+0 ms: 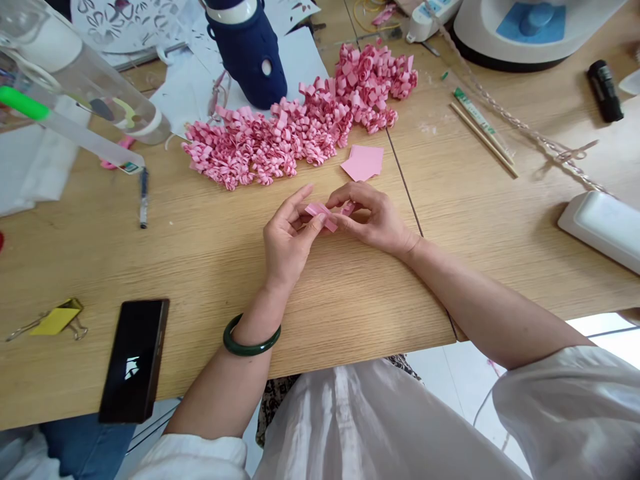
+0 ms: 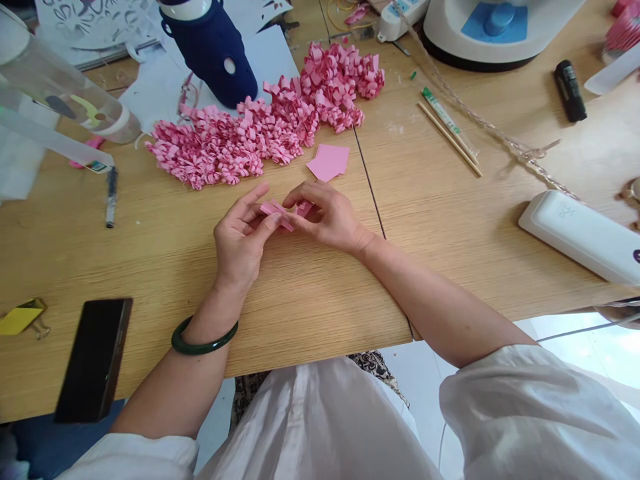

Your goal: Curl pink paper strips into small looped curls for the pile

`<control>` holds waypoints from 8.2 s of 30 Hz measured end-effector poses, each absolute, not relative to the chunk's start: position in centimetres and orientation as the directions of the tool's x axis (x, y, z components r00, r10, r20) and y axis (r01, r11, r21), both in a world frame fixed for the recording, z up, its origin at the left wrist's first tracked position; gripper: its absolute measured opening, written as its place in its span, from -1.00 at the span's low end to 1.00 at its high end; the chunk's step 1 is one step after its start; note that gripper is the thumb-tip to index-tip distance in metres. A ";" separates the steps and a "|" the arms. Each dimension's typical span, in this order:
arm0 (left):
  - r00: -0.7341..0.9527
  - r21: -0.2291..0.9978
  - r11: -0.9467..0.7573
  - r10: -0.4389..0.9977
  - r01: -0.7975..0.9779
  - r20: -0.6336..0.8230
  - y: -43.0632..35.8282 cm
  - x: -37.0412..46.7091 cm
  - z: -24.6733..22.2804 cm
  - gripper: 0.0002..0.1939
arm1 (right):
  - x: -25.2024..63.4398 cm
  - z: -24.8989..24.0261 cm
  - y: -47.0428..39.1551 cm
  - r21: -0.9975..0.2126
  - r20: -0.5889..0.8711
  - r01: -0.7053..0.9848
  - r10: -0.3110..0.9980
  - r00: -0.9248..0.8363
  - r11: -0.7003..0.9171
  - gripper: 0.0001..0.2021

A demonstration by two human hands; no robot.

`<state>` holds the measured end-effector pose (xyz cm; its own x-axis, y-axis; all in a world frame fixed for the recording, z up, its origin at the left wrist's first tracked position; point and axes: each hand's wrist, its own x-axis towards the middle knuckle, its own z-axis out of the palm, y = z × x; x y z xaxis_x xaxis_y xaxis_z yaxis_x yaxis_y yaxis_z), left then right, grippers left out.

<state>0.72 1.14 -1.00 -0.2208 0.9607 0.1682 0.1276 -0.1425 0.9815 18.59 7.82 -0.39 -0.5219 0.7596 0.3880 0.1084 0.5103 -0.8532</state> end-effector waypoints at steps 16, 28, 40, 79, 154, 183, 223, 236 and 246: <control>-0.284 0.969 -0.199 0.930 0.143 0.233 0.9 1.0 -1.2 -0.32 | 17.1 -0.5 7.1 -0.979 0.108 -0.203 0.844 -0.525 -0.001 -0.50; -0.244 0.994 -0.072 0.969 -0.079 0.051 0.7 1.8 -0.3 -0.56 | 17.3 -0.9 7.4 -0.987 0.154 -0.104 0.889 -0.431 0.121 -0.53; -0.260 0.991 -0.077 0.965 -0.111 0.045 0.5 2.0 -0.2 -0.64 | 17.4 -0.8 7.3 -0.987 0.158 -0.047 0.895 -0.417 0.152 -0.60; -0.302 0.962 -0.171 0.925 0.214 0.232 0.6 1.2 -1.0 -0.95 | 17.4 -0.5 7.0 -0.983 0.173 -0.026 0.883 -0.436 0.180 -0.50; -0.296 0.981 -0.019 0.954 -0.191 -0.039 0.6 2.0 0.5 -0.76 | 17.4 -0.2 7.2 -0.987 0.154 -0.109 0.917 -0.367 0.122 -0.43; -0.350 0.991 -0.133 0.929 -0.004 0.123 0.6 1.7 0.0 -0.70 | 17.8 0.3 6.8 -0.992 0.128 -0.077 0.871 -0.475 0.104 -0.47; -0.280 0.995 -0.098 0.956 -0.026 0.087 0.4 1.4 -0.1 -0.85 | 17.6 -0.2 7.1 -0.990 0.137 -0.083 0.904 -0.405 0.113 -0.40; -0.296 0.984 -0.134 0.941 0.115 0.163 0.4 1.2 -0.3 -0.82 | 17.5 -0.1 7.1 -0.991 0.137 -0.055 0.897 -0.420 0.125 -0.42; -0.323 0.975 -0.163 0.924 0.148 0.203 0.4 1.4 -0.1 -0.88 | 17.4 0.1 6.9 -0.992 0.127 -0.044 0.897 -0.424 0.119 -0.42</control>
<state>1.36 0.40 -0.07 -0.3233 0.9242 0.2032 0.1481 -0.1627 0.9755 17.44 6.91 0.12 -0.4243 0.8966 0.1267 -0.0441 0.1194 -0.9919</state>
